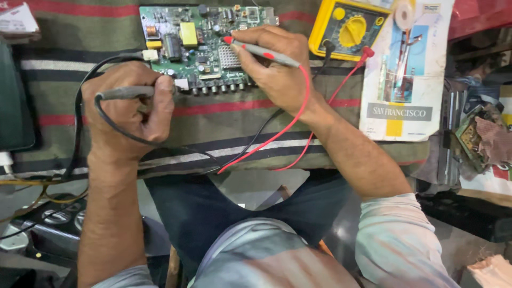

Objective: The person uses a multimeter to test points on a circuit board. They connect the multimeter probes to various components and connectors on the board, moving the probes to different test points throughout the clip.

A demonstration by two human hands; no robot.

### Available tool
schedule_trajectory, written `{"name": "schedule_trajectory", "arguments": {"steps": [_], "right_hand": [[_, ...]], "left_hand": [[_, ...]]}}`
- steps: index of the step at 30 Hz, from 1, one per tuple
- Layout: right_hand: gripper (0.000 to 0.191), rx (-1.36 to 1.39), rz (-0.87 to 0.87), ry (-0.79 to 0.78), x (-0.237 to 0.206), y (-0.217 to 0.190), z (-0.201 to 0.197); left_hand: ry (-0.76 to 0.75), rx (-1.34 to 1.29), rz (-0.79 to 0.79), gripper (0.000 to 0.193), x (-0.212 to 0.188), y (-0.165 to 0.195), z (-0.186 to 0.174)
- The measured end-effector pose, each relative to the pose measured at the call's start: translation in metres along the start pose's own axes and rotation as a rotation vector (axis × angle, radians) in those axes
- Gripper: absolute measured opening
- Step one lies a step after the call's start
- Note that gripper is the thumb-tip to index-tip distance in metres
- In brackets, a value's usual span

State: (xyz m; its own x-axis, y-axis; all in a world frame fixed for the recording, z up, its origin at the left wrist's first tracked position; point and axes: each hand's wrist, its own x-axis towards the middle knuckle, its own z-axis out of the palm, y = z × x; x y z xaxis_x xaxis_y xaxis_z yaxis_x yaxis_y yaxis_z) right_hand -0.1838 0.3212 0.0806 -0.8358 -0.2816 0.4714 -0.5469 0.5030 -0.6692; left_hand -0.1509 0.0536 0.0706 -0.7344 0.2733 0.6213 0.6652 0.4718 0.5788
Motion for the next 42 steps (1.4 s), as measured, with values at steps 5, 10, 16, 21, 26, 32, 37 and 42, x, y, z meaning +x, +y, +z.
{"name": "schedule_trajectory", "arguments": {"steps": [5,10,16,21,26,32,37,42], "right_hand": [[0.016,0.004,0.026,0.012,0.0,-0.002,0.0],[0.015,0.024,0.126,0.078,-0.001,0.008,-0.006],[0.013,0.274,0.246,0.228,-0.002,0.033,-0.014],[0.016,0.347,0.193,0.149,-0.006,0.039,-0.016],[0.015,0.244,0.338,0.104,-0.006,0.029,-0.018],[0.011,0.17,0.324,0.078,-0.003,0.02,-0.011],[0.011,0.183,0.325,0.079,-0.001,0.023,-0.009],[0.011,0.086,0.266,0.069,-0.001,0.023,-0.004]], "left_hand": [[0.001,0.001,0.015,0.018,0.002,0.0,0.001],[-0.041,0.004,0.01,0.021,0.006,0.007,-0.002],[-0.279,0.09,0.034,0.027,0.028,0.005,-0.018],[-0.513,-0.017,-0.022,0.022,0.057,-0.007,-0.033],[-0.57,-0.037,-0.03,0.025,0.066,-0.014,-0.034],[-0.515,-0.073,-0.085,0.02,0.056,-0.013,-0.037],[-0.467,-0.098,-0.09,0.018,0.055,-0.013,-0.036],[-0.457,-0.113,-0.121,0.018,0.053,-0.015,-0.035]]}}
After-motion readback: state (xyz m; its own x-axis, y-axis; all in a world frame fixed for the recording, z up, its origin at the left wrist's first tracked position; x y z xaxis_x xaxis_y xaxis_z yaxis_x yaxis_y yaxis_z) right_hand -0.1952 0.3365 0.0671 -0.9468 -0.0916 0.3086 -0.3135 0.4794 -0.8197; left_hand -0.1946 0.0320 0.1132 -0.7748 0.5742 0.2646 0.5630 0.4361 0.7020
